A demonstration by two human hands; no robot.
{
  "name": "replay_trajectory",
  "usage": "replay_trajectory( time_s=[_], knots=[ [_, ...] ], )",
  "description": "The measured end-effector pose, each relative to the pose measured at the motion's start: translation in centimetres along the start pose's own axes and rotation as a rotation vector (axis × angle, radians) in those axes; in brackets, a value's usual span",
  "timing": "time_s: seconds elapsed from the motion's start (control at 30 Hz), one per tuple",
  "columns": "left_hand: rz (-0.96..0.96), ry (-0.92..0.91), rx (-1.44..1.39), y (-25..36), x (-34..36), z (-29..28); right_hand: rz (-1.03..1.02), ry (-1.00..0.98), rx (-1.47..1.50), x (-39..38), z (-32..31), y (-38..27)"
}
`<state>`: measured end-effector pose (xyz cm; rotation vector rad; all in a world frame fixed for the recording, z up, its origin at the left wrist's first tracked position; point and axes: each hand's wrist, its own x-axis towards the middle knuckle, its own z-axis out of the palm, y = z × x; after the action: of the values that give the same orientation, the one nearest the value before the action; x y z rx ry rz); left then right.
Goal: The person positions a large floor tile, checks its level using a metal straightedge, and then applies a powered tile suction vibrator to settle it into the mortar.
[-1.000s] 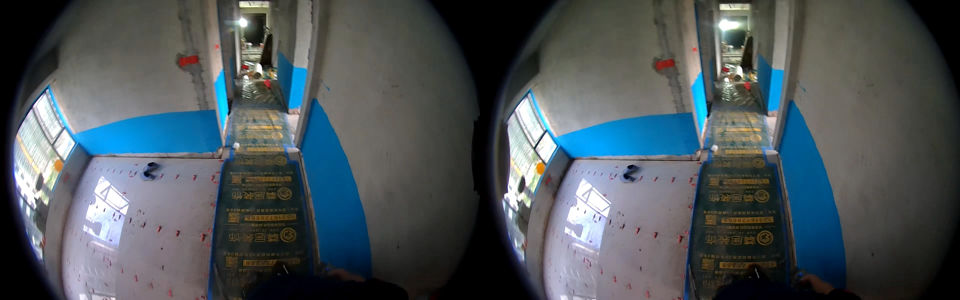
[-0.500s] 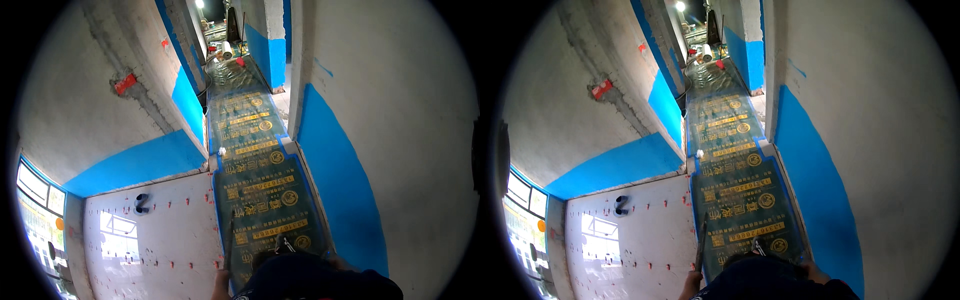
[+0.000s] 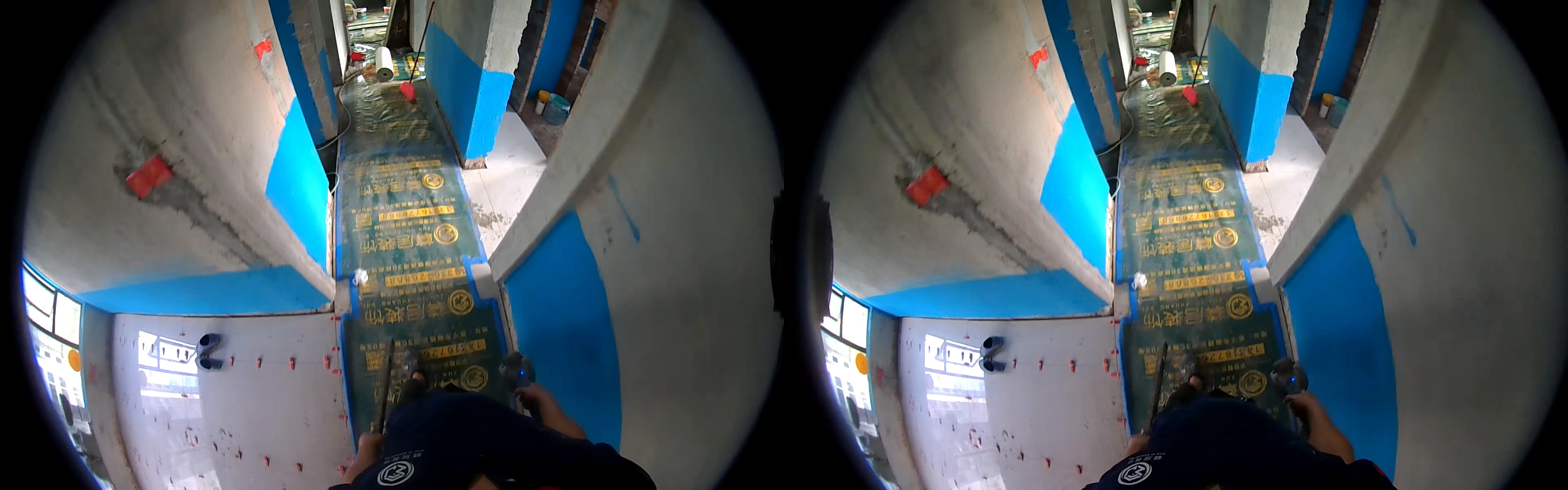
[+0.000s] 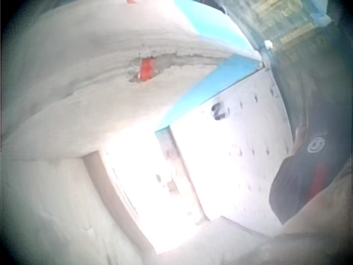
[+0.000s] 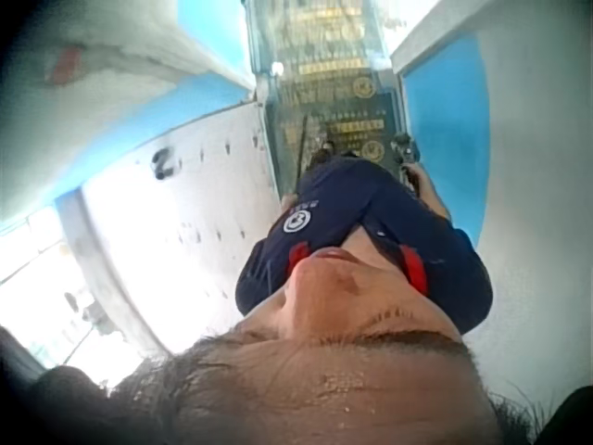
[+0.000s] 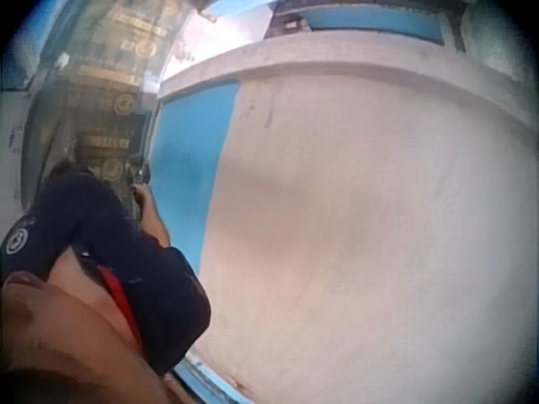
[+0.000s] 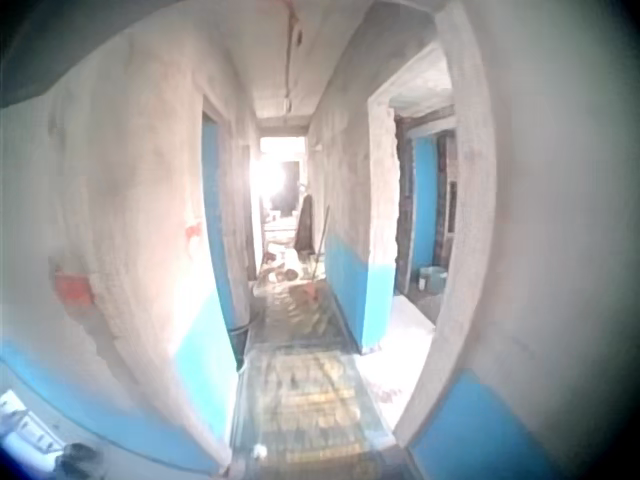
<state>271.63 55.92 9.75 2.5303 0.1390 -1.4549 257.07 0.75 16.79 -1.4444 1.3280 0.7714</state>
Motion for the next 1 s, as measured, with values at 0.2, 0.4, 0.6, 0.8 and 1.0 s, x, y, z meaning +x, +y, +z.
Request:
replay_trajectory(
  time_s=[0.2,0.4,0.6,0.8,1.0],
  knots=[
    [-0.149,0.071,-0.052,13.6,14.9,-18.4,-0.124,-0.078,0.173,4.7,-2.4,-5.1],
    [-0.143,0.127,0.02,22.9,24.9,-37.6,-0.468,-0.409,0.59,3.8,-4.1,-20.3],
    [-0.087,0.173,-0.132,33.1,27.5,-47.6,-0.242,-0.678,1.087,16.0,-9.7,-33.4],
    [0.037,0.081,-0.151,44.5,33.2,-54.7,0.023,0.098,-0.075,27.7,-16.6,-60.5],
    [0.126,0.015,-0.143,57.2,42.0,-66.1,0.075,0.069,-0.015,29.9,-25.6,-88.0]
  ],
)
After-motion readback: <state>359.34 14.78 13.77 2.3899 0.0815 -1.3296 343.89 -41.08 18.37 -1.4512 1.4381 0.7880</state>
